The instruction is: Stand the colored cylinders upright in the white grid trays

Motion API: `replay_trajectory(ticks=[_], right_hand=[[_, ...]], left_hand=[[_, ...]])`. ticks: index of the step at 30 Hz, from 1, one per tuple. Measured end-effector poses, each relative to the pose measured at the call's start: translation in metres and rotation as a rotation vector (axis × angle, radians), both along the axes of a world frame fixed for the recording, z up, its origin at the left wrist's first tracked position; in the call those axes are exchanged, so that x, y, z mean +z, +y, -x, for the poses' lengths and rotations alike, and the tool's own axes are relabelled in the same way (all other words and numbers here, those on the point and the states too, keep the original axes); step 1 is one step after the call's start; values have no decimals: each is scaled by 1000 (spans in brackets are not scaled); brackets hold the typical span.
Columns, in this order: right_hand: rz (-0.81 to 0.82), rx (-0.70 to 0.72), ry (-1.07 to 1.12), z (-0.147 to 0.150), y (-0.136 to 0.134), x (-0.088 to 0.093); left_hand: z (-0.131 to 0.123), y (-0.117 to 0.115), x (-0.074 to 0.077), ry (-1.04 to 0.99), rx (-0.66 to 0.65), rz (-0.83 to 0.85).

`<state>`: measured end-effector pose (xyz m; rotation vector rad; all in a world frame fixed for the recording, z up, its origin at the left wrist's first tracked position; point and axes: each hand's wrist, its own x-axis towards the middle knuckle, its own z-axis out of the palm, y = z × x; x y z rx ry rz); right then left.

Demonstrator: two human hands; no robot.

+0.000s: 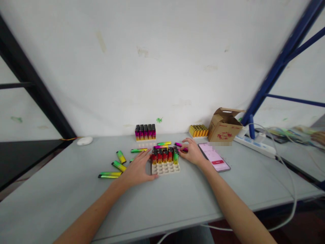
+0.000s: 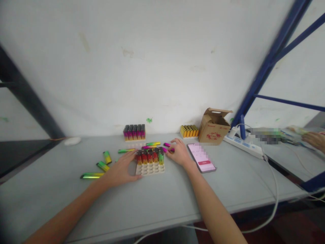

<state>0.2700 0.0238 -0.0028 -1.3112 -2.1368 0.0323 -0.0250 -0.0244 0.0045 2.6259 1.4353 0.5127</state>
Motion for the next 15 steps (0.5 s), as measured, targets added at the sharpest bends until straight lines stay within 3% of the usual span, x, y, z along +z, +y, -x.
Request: replay_trajectory(ticks=[10, 15], right_hand=[[-52, -104, -12, -8, 7, -10], [-3, -101, -53, -7, 6, -12]], left_hand=[[-3, 15, 1, -2, 78, -16], [-1, 20, -2, -36, 91, 4]])
